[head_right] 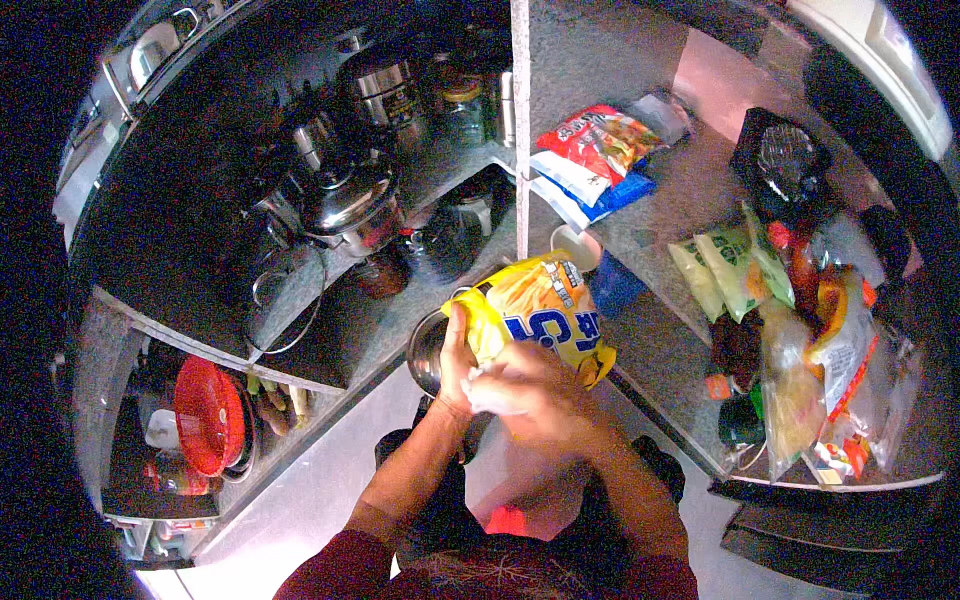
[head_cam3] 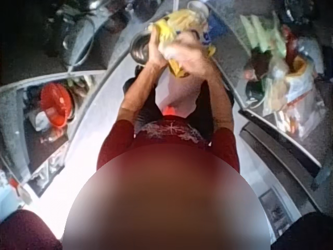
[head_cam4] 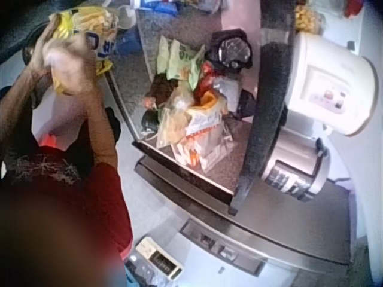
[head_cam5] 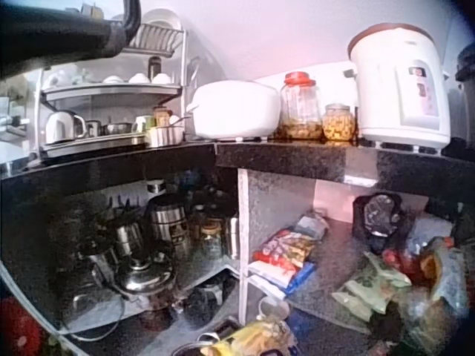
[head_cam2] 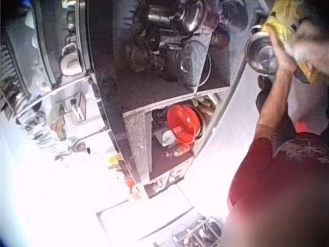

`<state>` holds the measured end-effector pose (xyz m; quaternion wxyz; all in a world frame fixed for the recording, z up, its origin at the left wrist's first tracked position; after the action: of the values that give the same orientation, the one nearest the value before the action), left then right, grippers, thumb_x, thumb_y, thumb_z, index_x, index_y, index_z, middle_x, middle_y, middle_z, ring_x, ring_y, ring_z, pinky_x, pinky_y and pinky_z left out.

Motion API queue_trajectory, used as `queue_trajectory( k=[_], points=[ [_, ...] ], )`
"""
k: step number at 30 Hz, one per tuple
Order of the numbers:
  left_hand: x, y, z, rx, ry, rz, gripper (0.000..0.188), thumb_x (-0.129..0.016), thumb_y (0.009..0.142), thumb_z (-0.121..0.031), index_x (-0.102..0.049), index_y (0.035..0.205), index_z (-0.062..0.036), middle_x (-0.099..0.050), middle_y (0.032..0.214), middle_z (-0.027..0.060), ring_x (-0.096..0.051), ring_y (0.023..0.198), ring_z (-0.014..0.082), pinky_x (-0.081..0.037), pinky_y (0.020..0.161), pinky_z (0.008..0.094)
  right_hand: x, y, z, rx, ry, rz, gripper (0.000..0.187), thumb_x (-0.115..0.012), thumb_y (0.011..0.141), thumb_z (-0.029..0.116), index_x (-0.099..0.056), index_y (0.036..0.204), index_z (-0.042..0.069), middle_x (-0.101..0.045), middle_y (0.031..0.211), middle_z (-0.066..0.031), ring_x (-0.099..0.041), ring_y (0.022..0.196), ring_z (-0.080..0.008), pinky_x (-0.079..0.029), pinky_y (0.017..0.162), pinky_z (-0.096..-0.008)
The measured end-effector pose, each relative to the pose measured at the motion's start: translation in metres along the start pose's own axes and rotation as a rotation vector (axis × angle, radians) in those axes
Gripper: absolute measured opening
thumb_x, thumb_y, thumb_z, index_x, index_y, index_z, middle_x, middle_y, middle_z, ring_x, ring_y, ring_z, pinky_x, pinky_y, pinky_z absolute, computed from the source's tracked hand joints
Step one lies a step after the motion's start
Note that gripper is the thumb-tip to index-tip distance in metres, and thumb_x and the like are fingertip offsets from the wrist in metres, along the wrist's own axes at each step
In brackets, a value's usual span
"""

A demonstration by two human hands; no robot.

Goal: The person wipes the exterior of several food packages with a white cloth. They handle a clear plastic container, a blue and white bag, a red and white bag, and a yellow bag, cleaning each one individually before placing it on the counter.

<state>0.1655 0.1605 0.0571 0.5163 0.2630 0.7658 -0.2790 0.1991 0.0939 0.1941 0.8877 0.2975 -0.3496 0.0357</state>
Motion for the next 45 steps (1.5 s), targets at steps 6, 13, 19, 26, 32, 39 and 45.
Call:
queue_trajectory(
  k=[6,13,19,26,32,39,45],
  points=[
    [-0.023,-0.008,0.013,0.040,0.078,-0.020,0.070,-0.039,0.084,-0.063,-0.043,0.128,-0.0083,-0.052,0.123,0.0098,-0.051,0.111,0.0258,-0.036,0.098,0.0409,0.061,-0.005,-0.052,-0.323,-0.189,-0.538,0.032,-0.056,0.076,-0.004,-0.059,0.107,0.006,-0.046,0.106,-0.0127,-0.050,0.099,-0.0261,-0.043,0.084,-0.0333],
    [-0.012,-0.007,-0.010,-0.171,0.100,-0.048,0.057,-0.050,0.084,-0.048,-0.044,0.125,-0.0078,-0.055,0.117,0.0113,-0.053,0.107,0.0256,-0.039,0.095,0.0390,0.005,0.004,-0.011,-0.057,-0.312,-0.377,0.030,-0.062,0.071,0.006,-0.065,0.101,0.011,-0.048,0.103,-0.0137,-0.050,0.093,-0.0310,-0.042,0.079,-0.0391],
    [-0.006,-0.006,-0.014,-0.029,-0.052,-0.093,0.050,-0.064,0.079,-0.031,-0.048,0.119,-0.0050,-0.060,0.104,0.0132,-0.060,0.091,0.0261,-0.048,0.086,0.0394,-0.026,0.001,0.008,0.066,-0.103,-0.022,0.023,-0.064,0.070,0.006,-0.063,0.093,0.009,-0.052,0.092,-0.0097,-0.052,0.083,-0.0294,-0.042,0.073,-0.0397],
    [-0.001,-0.010,-0.008,0.032,0.104,-0.030,0.055,-0.063,0.065,-0.006,-0.049,0.118,0.0011,-0.061,0.107,0.0127,-0.059,0.095,0.0253,-0.045,0.090,0.0376,0.078,-0.007,-0.037,-0.236,0.057,-0.582,0.031,-0.053,0.077,0.001,-0.056,0.108,0.002,-0.053,0.103,-0.0139,-0.051,0.098,-0.0292,-0.041,0.086,-0.0354],
    [0.000,-0.011,-0.009,0.011,0.085,0.010,0.064,-0.058,0.058,-0.001,-0.047,0.121,0.0024,-0.059,0.112,0.0142,-0.057,0.101,0.0282,-0.043,0.093,0.0381,0.082,-0.013,-0.049,-0.283,-0.016,-0.426,0.035,-0.054,0.076,-0.003,-0.055,0.111,0.001,-0.053,0.106,-0.0155,-0.054,0.098,-0.0274,-0.043,0.084,-0.0323],
    [-0.004,-0.014,-0.034,-0.096,0.008,0.064,0.065,-0.055,0.058,-0.002,-0.045,0.122,0.0038,-0.057,0.114,0.0162,-0.056,0.103,0.0302,-0.042,0.095,0.0393,0.059,-0.037,-0.073,-0.420,-0.106,0.144,0.031,-0.050,0.077,-0.001,-0.056,0.108,-0.001,-0.055,0.092,-0.0142,-0.056,0.085,-0.0273,-0.045,0.078,-0.0331],
    [-0.004,-0.011,-0.032,-0.072,0.097,0.068,0.067,-0.054,0.056,-0.003,-0.045,0.122,0.0033,-0.056,0.116,0.0177,-0.055,0.105,0.0314,-0.041,0.095,0.0405,0.101,-0.034,-0.048,-0.241,0.174,-0.333,0.034,-0.053,0.073,-0.001,-0.059,0.106,0.000,-0.054,0.105,-0.0134,-0.055,0.098,-0.0221,-0.045,0.082,-0.0296]
  ],
)
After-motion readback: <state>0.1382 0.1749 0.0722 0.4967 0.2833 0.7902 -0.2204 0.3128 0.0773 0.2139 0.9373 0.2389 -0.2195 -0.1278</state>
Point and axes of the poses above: each hand's wrist, its own y-axis towards the middle knuckle, its own x-axis out of the back of the hand, z = x × y, the point moved 9 cm from there along y, towards the middle knuckle
